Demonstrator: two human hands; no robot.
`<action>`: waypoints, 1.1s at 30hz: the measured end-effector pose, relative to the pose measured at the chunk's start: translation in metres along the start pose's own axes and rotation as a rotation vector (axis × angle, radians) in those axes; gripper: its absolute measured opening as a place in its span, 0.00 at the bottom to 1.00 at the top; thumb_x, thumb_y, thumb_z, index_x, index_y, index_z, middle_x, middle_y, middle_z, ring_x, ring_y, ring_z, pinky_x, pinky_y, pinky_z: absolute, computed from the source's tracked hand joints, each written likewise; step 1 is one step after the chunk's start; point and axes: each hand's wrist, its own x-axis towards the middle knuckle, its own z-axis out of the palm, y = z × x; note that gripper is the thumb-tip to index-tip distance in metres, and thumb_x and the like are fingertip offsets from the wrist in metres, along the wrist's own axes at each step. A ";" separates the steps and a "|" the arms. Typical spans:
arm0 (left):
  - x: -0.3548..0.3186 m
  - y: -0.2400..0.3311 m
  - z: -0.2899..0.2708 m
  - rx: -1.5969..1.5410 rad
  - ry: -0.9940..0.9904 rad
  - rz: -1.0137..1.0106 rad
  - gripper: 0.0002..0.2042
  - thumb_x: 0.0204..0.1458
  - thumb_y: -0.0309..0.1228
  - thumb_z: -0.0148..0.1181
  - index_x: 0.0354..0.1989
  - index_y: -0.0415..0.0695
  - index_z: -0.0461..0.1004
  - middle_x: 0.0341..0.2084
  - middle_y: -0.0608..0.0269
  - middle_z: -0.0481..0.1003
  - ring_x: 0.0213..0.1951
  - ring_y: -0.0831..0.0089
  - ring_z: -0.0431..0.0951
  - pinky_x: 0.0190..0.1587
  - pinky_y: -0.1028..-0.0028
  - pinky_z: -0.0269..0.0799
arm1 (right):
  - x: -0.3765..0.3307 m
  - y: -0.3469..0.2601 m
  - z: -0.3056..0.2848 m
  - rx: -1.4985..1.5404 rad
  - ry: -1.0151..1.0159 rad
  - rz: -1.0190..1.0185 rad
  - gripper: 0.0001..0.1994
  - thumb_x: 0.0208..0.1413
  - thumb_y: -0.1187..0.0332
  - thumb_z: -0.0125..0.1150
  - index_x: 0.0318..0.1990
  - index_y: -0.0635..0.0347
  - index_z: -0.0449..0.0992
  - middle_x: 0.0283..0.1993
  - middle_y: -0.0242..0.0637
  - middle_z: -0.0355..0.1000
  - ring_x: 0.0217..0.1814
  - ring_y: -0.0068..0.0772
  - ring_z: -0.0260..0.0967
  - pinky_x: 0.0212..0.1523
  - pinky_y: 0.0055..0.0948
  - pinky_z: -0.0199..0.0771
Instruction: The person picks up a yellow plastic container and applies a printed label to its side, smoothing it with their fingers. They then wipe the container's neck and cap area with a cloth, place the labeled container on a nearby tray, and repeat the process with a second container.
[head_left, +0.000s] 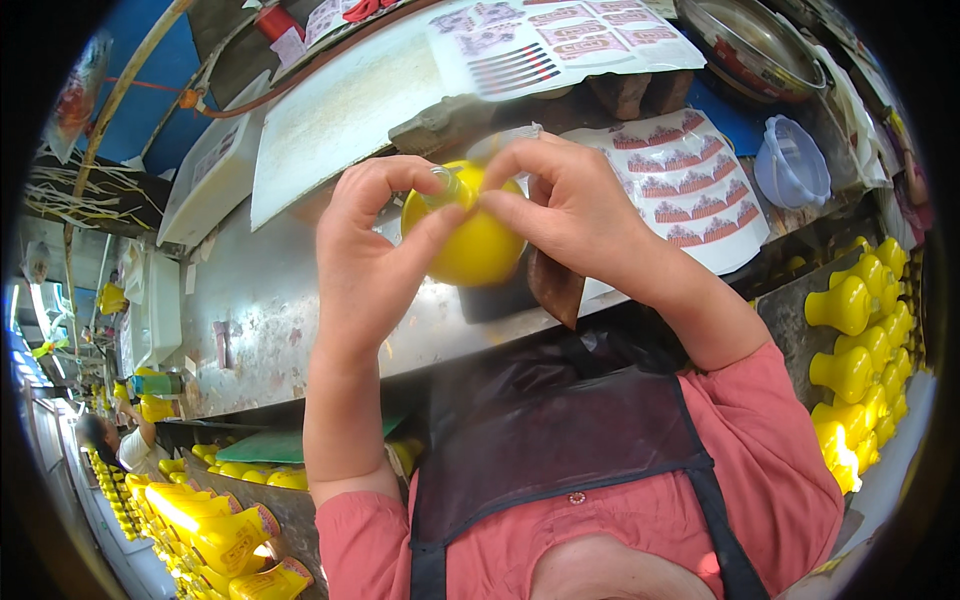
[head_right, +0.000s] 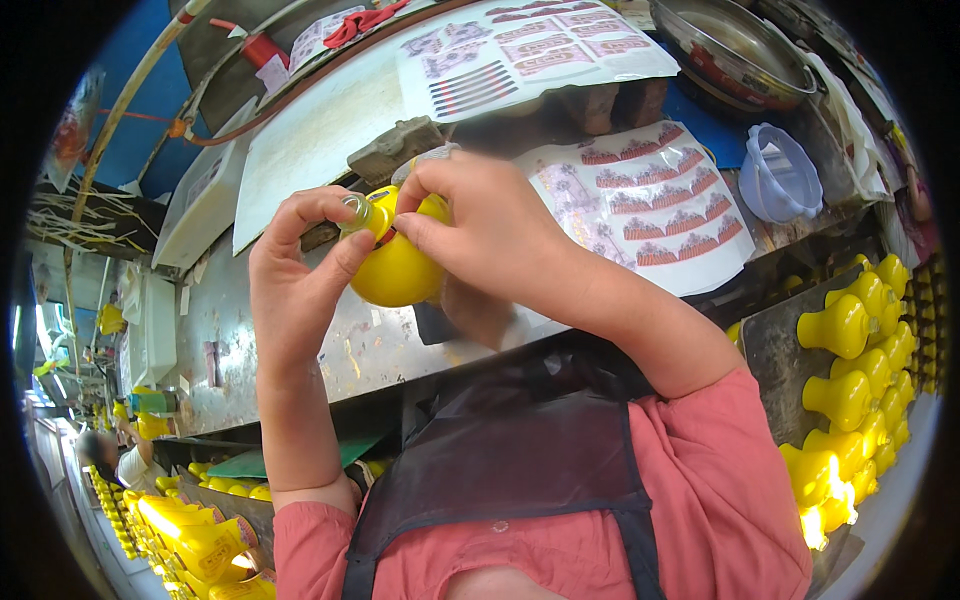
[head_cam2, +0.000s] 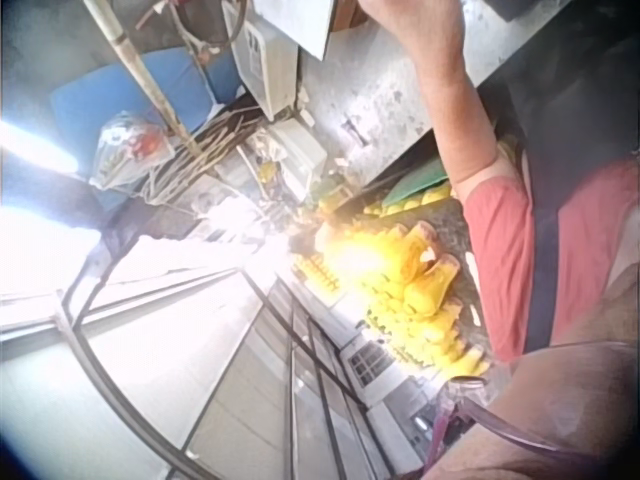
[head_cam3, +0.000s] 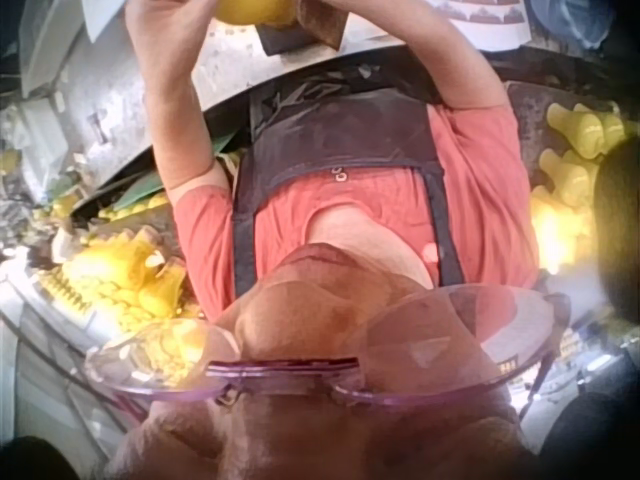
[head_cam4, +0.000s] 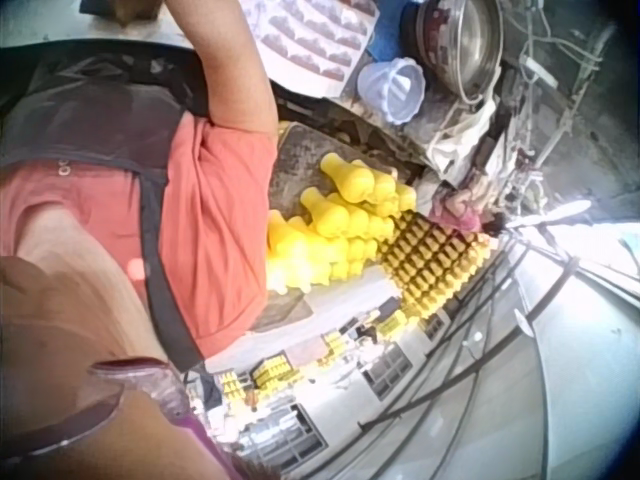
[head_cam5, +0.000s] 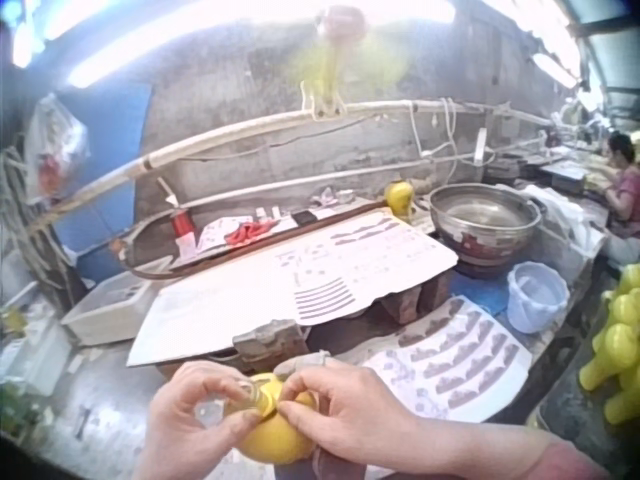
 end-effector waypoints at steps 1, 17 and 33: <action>-0.001 0.001 0.000 -0.003 -0.003 0.003 0.11 0.45 0.21 0.71 0.36 0.41 0.76 0.39 0.63 0.80 0.45 0.67 0.77 0.53 0.69 0.69 | 0.000 0.000 0.001 -0.002 0.007 -0.007 0.05 0.56 0.70 0.68 0.37 0.61 0.81 0.30 0.32 0.69 0.23 0.16 0.62 0.24 0.22 0.60; -0.001 0.006 0.004 0.082 0.027 0.025 0.11 0.43 0.23 0.72 0.33 0.41 0.75 0.35 0.62 0.81 0.40 0.65 0.78 0.49 0.69 0.70 | 0.000 0.007 0.003 -0.077 0.017 -0.105 0.08 0.59 0.73 0.63 0.45 0.61 0.81 0.35 0.40 0.75 0.27 0.24 0.71 0.31 0.26 0.71; -0.001 0.003 -0.009 -0.122 -0.002 -0.181 0.08 0.50 0.22 0.72 0.35 0.37 0.78 0.42 0.53 0.81 0.46 0.70 0.79 0.53 0.71 0.73 | -0.003 -0.003 -0.003 -0.135 -0.047 -0.001 0.15 0.58 0.64 0.65 0.51 0.56 0.81 0.38 0.50 0.75 0.42 0.52 0.75 0.43 0.42 0.74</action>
